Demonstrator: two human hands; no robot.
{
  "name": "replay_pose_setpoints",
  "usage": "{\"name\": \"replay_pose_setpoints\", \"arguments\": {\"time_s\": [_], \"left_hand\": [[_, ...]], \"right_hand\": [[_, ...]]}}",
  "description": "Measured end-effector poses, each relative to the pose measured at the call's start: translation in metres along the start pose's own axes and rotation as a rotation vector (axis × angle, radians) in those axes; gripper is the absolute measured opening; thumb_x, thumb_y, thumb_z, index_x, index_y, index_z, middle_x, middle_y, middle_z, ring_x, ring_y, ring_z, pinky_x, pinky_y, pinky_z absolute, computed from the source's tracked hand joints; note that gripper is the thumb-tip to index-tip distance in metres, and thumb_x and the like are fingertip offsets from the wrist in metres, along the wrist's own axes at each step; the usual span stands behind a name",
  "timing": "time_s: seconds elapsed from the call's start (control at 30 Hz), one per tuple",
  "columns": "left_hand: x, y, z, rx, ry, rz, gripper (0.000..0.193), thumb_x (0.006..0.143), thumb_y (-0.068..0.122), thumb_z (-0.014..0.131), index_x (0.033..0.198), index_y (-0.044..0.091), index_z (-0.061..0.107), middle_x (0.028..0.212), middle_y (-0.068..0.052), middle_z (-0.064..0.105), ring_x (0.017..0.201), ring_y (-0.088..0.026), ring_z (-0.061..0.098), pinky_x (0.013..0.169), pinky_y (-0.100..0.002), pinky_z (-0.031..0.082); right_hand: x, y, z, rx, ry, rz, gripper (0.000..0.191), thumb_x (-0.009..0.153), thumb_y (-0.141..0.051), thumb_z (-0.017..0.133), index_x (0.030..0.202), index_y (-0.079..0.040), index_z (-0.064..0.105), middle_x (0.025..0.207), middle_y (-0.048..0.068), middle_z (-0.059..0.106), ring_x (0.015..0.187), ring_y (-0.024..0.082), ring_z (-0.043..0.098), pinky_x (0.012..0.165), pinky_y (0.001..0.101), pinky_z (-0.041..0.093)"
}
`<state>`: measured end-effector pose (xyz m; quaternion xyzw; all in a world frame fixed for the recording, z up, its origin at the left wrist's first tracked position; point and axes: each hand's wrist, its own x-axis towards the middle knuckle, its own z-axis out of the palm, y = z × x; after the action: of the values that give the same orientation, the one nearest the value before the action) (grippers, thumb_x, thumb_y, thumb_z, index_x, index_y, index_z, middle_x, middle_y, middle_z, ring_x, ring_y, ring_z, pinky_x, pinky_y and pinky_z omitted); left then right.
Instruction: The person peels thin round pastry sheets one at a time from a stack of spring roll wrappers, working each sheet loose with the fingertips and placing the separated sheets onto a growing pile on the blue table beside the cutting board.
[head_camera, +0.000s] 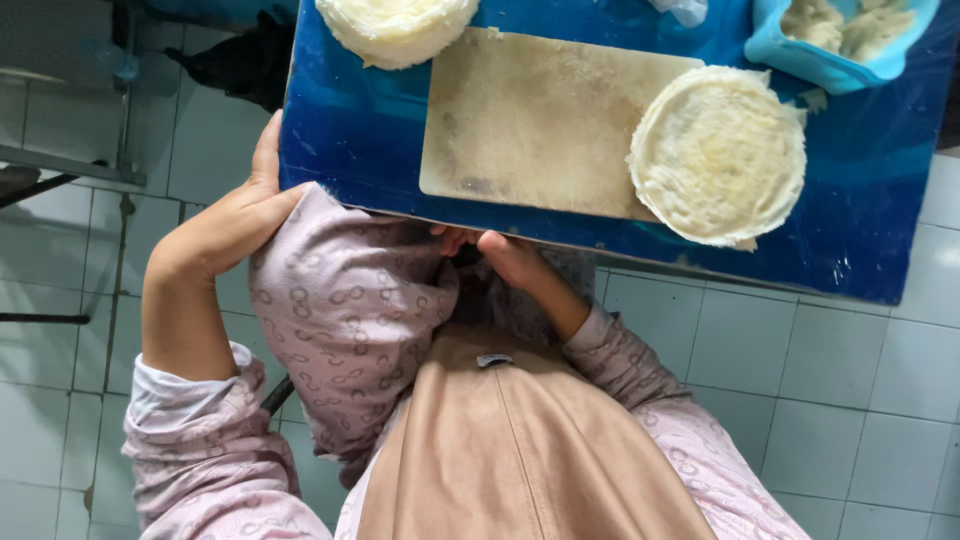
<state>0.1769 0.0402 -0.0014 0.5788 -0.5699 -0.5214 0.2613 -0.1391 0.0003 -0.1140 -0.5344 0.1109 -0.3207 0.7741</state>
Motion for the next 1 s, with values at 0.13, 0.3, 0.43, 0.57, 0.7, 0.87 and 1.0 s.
{"name": "replay_pose_setpoints", "arguments": {"time_s": [0.13, 0.3, 0.43, 0.57, 0.7, 0.87, 1.0], "left_hand": [[-0.001, -0.007, 0.001, -0.076, 0.062, -0.088, 0.084, 0.104, 0.029, 0.048, 0.169, 0.015, -0.002, 0.172, -0.017, 0.021, 0.156, -0.029, 0.024, 0.120, -0.041, 0.024], [0.003, -0.005, 0.005, 0.062, 0.110, -0.047, 0.073, 0.111, 0.030, 0.047, 0.169, 0.017, 0.004, 0.174, -0.017, 0.023, 0.161, -0.029, 0.022, 0.125, -0.045, 0.022], [0.003, 0.002, 0.021, -0.187, 0.194, -0.141, 0.073, 0.104, 0.034, 0.048, 0.167, 0.024, 0.013, 0.166, -0.012, 0.034, 0.148, -0.027, 0.041, 0.113, -0.046, 0.043], [0.004, 0.010, 0.028, -0.232, 0.290, -0.196, 0.071, 0.102, 0.033, 0.048, 0.166, 0.025, 0.017, 0.166, -0.006, 0.033, 0.146, -0.024, 0.039, 0.108, -0.048, 0.045], [0.009, 0.010, 0.032, -0.316, 0.322, -0.192, 0.071, 0.102, 0.031, 0.049, 0.166, 0.025, 0.017, 0.165, -0.004, 0.034, 0.143, -0.024, 0.042, 0.106, -0.048, 0.045], [0.010, 0.006, 0.030, -0.315, 0.311, -0.199, 0.072, 0.101, 0.030, 0.048, 0.166, 0.024, 0.016, 0.165, -0.004, 0.033, 0.142, -0.024, 0.042, 0.107, -0.048, 0.043], [0.012, 0.001, 0.030, -0.358, 0.288, -0.174, 0.074, 0.101, 0.028, 0.049, 0.166, 0.021, 0.015, 0.164, -0.005, 0.034, 0.143, -0.024, 0.042, 0.109, -0.049, 0.044]], "right_hand": [[0.002, 0.020, 0.010, 0.062, 0.152, -0.113, 0.048, 0.107, -0.041, 0.058, 0.131, 0.000, 0.063, 0.130, 0.013, 0.068, 0.116, 0.022, 0.067, 0.105, 0.0369, 0.051], [-0.001, 0.032, 0.001, -0.371, 0.334, -0.070, 0.038, 0.110, -0.033, 0.060, 0.129, -0.001, 0.069, 0.130, 0.013, 0.071, 0.125, 0.022, 0.062, 0.116, 0.0366, 0.043], [-0.007, 0.027, -0.001, -0.343, 0.235, -0.005, 0.032, 0.109, -0.028, 0.059, 0.127, -0.004, 0.072, 0.127, 0.009, 0.074, 0.124, 0.020, 0.064, 0.115, 0.0341, 0.044], [0.000, 0.015, 0.006, -0.158, 0.287, -0.026, 0.027, 0.106, -0.022, 0.065, 0.125, -0.003, 0.068, 0.120, 0.007, 0.075, 0.116, 0.019, 0.065, 0.106, 0.0319, 0.050], [-0.001, 0.011, 0.007, -0.204, 0.309, -0.005, 0.025, 0.104, -0.020, 0.068, 0.121, -0.002, 0.070, 0.114, 0.007, 0.075, 0.110, 0.019, 0.069, 0.100, 0.0325, 0.055], [-0.006, 0.016, 0.001, -0.556, 0.409, -0.040, 0.041, 0.096, -0.029, 0.076, 0.124, -0.002, 0.065, 0.118, 0.009, 0.071, 0.108, 0.020, 0.066, 0.095, 0.0333, 0.055], [-0.009, 0.008, -0.001, -0.443, 0.321, 0.147, 0.043, 0.098, -0.034, 0.073, 0.128, -0.004, 0.067, 0.123, 0.009, 0.073, 0.112, 0.020, 0.067, 0.098, 0.0328, 0.054]]}}
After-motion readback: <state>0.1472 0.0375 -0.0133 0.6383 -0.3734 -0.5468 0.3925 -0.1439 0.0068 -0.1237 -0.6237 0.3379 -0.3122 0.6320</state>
